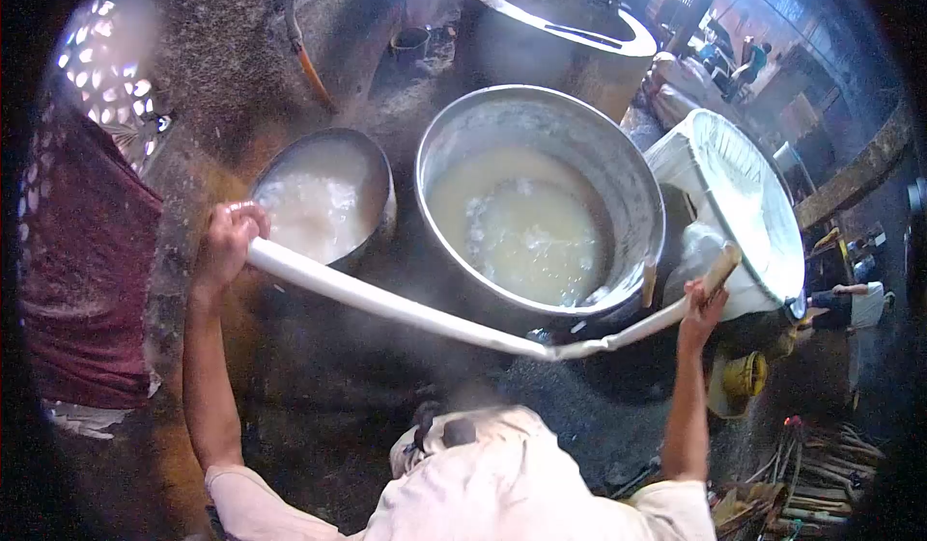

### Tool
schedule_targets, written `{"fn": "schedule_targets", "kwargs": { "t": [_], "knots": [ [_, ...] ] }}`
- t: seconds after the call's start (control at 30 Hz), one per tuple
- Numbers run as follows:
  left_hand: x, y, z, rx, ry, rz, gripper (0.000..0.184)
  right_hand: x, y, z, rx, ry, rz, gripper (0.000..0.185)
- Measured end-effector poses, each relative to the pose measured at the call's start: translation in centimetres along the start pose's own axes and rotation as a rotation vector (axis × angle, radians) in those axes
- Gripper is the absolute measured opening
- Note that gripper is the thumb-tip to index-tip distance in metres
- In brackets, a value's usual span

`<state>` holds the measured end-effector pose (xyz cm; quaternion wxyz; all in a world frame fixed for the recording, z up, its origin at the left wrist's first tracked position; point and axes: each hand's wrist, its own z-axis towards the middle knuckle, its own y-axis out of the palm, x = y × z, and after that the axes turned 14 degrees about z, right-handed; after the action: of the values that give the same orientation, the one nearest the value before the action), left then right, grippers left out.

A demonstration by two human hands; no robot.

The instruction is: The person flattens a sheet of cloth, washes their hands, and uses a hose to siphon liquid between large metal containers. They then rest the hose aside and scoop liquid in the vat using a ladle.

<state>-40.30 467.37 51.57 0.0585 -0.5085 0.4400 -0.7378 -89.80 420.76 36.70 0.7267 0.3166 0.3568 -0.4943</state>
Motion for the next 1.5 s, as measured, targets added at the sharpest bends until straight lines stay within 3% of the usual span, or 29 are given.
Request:
{"fn": "schedule_targets", "kwargs": {
  "t": [0.07,0.1,0.17,0.23,0.27,0.3,0.33,0.37,0.43,0.53,0.6,0.63,0.67,0.77,0.87,0.9,0.97,1.0,1.07,1.1,1.37,1.5],
  "knots": [
    [-2.5,1.8,1.4,0.045,0.195,0.147,0.017,2.7,-0.9,-0.3,-0.078,-0.088,-0.458,0.028],
    [-3.3,2.7,1.7,0.024,0.174,0.147,0.017,1.9,-0.1,0.2,-0.158,0.050,-0.352,0.032],
    [-4.9,4.0,3.6,-0.096,0.073,0.019,0.016,2.9,1.1,1.4,-0.113,0.103,-0.310,0.036],
    [-9.4,6.8,5.2,-0.061,0.070,-0.022,0.016,4.9,4.7,2.9,-0.119,-0.094,-0.607,0.042],
    [-10.0,7.7,5.6,-0.142,-0.079,-0.068,0.017,5.3,6.8,4.3,-0.190,-0.149,-0.703,0.046],
    [-10.8,9.0,6.0,-0.226,-0.229,-0.119,0.017,8.6,6.9,6.4,-0.366,-0.431,-0.886,0.046],
    [-13.4,10.8,6.5,-0.258,-0.303,-0.128,0.018,9.0,9.9,7.3,-0.341,0.096,-0.803,0.044],
    [-16.2,13.1,6.6,-0.259,-0.323,-0.139,0.018,12.3,11.9,8.0,-0.383,-0.095,-0.925,0.038],
    [-21.6,18.2,5.2,-0.251,-0.635,-0.140,0.019,14.6,17.3,8.7,-0.489,0.284,-1.041,0.030],
    [-30.4,26.2,0.7,-0.546,-0.968,-0.158,0.021,25.3,20.1,6.9,-0.811,0.318,-1.227,0.034],
    [-33.7,31.6,-2.9,-0.885,-1.153,-0.049,0.021,31.9,19.7,3.6,-1.020,0.360,-1.362,0.039],
    [-41.4,36.5,-8.0,-0.861,-1.219,-0.401,0.023,34.9,20.0,2.6,-1.102,0.371,-1.400,0.041],
    [-41.9,39.8,-10.7,-1.001,-1.056,-0.110,0.021,36.6,20.2,1.8,-1.183,0.424,-1.432,0.042],
    [-42.2,46.6,-17.2,-0.642,-1.079,-0.589,0.023,42.4,19.5,-1.0,-1.337,0.618,-1.539,0.040],
    [-39.3,55.7,-16.4,-0.477,-1.087,-0.973,0.024,51.3,15.8,-4.8,-1.366,0.610,-1.543,0.039],
    [-37.1,58.3,-16.2,-0.437,-1.098,-1.093,0.024,51.2,16.6,-4.7,-1.395,0.616,-1.548,0.039],
    [-33.2,62.0,-15.3,-0.388,-1.112,-1.268,0.025,49.5,20.1,-2.7,-1.294,1.449,-1.101,0.036],
    [-31.4,63.2,-15.2,-0.367,-1.121,-1.326,0.025,48.3,20.3,-2.0,-1.302,1.453,-1.112,0.036],
    [-29.2,63.7,-15.4,-0.335,-1.148,-1.369,0.026,46.0,20.4,-1.4,-0.746,1.656,-0.722,0.026],
    [-28.4,63.6,-15.6,-0.315,-1.162,-1.381,0.026,45.9,20.5,-1.1,-0.474,1.702,-0.524,0.022],
    [-24.7,64.1,-17.9,-0.225,-1.225,-1.457,0.029,45.2,18.7,-2.4,-0.524,1.631,-0.717,0.027],
    [-23.2,65.1,-18.9,-0.182,-1.240,-1.477,0.030,42.5,22.3,-1.5,-0.509,1.611,-0.694,0.019]
  ]
}}
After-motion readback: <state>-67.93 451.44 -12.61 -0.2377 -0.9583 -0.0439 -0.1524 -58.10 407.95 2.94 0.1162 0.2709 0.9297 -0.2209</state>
